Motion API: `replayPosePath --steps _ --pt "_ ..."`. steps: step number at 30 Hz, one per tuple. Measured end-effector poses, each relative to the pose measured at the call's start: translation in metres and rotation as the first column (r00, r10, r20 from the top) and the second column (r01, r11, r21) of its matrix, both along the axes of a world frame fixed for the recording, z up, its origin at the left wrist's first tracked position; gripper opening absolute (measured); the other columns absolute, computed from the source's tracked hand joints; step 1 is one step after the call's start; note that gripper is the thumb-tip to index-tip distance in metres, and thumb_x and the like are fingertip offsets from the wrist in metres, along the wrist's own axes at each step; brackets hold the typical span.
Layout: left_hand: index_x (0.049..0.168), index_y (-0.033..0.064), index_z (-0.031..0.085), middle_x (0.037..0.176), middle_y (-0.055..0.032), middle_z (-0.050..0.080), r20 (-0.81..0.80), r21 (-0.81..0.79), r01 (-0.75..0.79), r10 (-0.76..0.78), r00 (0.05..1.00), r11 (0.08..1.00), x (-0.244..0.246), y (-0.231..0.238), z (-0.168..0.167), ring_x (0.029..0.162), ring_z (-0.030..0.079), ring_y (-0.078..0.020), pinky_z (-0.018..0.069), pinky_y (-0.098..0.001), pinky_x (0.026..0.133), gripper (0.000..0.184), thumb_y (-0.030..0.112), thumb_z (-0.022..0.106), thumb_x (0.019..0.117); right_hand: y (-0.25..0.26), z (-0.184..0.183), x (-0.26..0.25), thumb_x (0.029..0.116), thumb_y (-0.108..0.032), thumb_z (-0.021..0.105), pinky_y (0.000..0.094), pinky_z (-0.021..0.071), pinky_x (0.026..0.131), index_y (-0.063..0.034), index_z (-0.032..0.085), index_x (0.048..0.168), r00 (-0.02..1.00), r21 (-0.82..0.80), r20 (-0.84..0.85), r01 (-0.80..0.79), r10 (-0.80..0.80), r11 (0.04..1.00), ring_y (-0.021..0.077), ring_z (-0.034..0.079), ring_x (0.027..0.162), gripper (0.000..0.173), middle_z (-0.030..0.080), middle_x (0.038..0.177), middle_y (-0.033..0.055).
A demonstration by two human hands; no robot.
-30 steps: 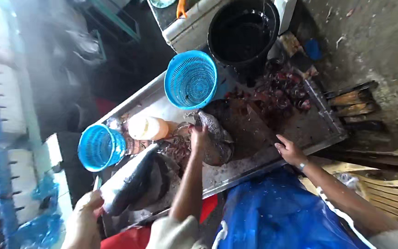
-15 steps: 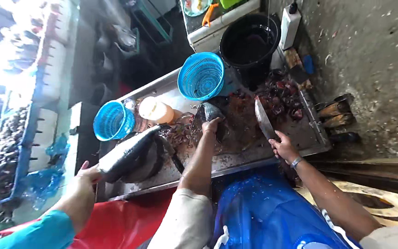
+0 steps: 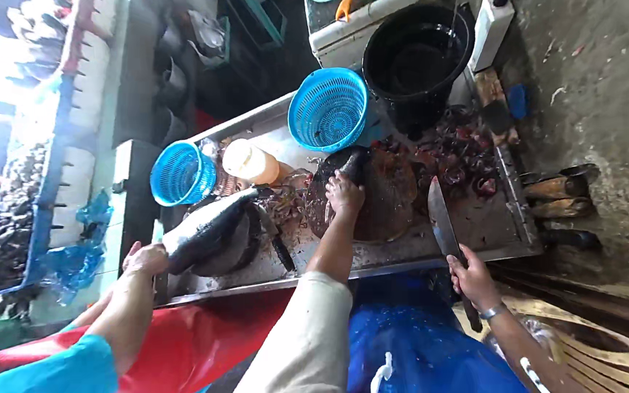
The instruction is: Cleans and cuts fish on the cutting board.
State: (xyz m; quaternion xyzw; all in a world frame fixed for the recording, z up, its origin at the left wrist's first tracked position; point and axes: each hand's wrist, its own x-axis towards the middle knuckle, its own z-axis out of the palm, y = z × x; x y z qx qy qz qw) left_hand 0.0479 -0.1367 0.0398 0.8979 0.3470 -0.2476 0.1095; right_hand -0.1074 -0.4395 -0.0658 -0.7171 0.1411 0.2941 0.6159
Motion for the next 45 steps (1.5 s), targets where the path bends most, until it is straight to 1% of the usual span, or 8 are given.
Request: replayPosePath --steps 5,7,9,13,18,23,29,45 --pt "0.149 0.0000 0.042 0.144 -0.0230 0.056 0.533 0.038 0.010 -0.029 0.845 0.999 0.079 0.049 -0.084 0.127 0.060 -0.0398 0.0514 -0.0574 0.104 0.054 0.017 0.055 0.0991 0.027 0.004 0.013 0.1102 -0.039 0.043 0.0382 0.0562 0.051 -0.0029 0.046 0.149 0.967 -0.161 0.173 -0.159 0.186 0.974 0.0183 0.059 0.056 0.053 0.061 0.081 0.0085" --pt "0.148 -0.0022 0.043 0.146 -0.0253 0.053 0.664 -0.049 0.126 -0.061 0.745 0.991 0.110 0.075 -0.088 0.137 0.052 -0.0389 0.0428 -0.0515 0.115 0.051 0.025 0.053 0.1058 0.042 0.008 0.037 0.1112 -0.037 0.039 0.0516 0.0591 0.079 -0.0062 0.046 0.152 0.926 -0.324 0.069 -0.330 0.370 0.887 0.0302 0.070 0.084 0.052 0.070 0.109 0.0202" --pt "0.150 0.0007 0.044 0.150 -0.0277 0.047 0.734 -0.062 0.136 -0.047 0.677 0.989 0.111 0.089 -0.060 0.142 0.043 -0.0435 0.0351 -0.0565 0.118 0.064 0.043 0.056 0.1034 0.048 0.007 0.050 0.1125 -0.036 0.036 0.0502 0.0587 0.069 -0.0058 0.040 0.156 0.893 -0.334 -0.049 -0.436 0.447 0.836 0.0301 0.067 0.074 0.053 0.066 0.104 0.0209" --pt "0.163 0.0097 0.025 0.165 -0.0254 0.026 0.577 -0.071 0.032 0.014 0.816 0.997 -0.024 0.075 -0.027 0.149 0.031 -0.0478 0.0336 -0.0691 0.114 0.115 0.066 0.077 0.0781 0.042 0.007 0.063 0.1098 -0.029 0.042 0.0442 0.0593 0.055 -0.0027 0.055 0.131 0.885 -0.328 -0.087 -0.458 0.457 0.826 0.0237 0.064 0.056 0.036 0.063 0.080 0.0138" --pt "0.164 0.0072 0.016 0.158 -0.0279 0.035 0.409 -0.235 -0.008 0.107 0.906 0.972 -0.136 0.079 -0.085 0.140 0.041 -0.0503 0.0421 -0.0638 0.111 0.113 0.023 0.087 0.0777 0.067 0.009 0.069 0.1014 -0.020 0.047 0.0548 0.0582 0.075 -0.0004 0.061 0.129 0.844 -0.481 0.185 -0.368 0.503 0.796 0.0316 0.071 0.078 0.037 0.070 0.093 0.0192" --pt "0.160 0.0039 0.027 0.158 -0.0252 0.040 0.432 -0.190 -0.015 0.097 0.897 0.982 -0.132 0.083 -0.087 0.142 0.042 -0.0461 0.0392 -0.0661 0.111 0.091 0.050 0.069 0.0941 0.132 0.047 0.086 0.1108 -0.029 0.042 0.0625 0.0545 0.091 -0.0009 0.051 0.143 0.741 -0.587 0.236 -0.406 0.628 0.700 0.0439 0.070 0.103 0.044 0.070 0.109 0.0285" --pt "0.145 -0.0025 0.048 0.146 -0.0262 0.052 0.375 -0.180 -0.004 0.072 0.924 0.984 -0.081 0.092 -0.078 0.138 0.048 -0.0439 0.0463 -0.0598 0.107 0.073 0.059 0.042 0.1052 0.198 0.043 0.103 0.1113 -0.033 0.038 0.0616 0.0570 0.067 -0.0060 0.055 0.123 0.572 -0.769 0.253 -0.371 0.780 0.521 0.0437 0.072 0.082 0.034 0.069 0.086 0.0226" --pt "0.141 0.0017 0.050 0.147 -0.0215 0.051 0.290 -0.274 -0.004 0.086 0.953 0.962 -0.057 0.104 -0.076 0.134 0.051 -0.0457 0.0545 -0.0630 0.089 0.071 0.061 0.036 0.1054 0.203 0.098 0.090 0.1109 -0.027 0.038 0.0615 0.0572 0.064 -0.0057 0.052 0.126 0.468 -0.925 -0.092 -0.368 0.879 0.099 0.0455 0.072 0.083 0.029 0.068 0.090 0.0230"
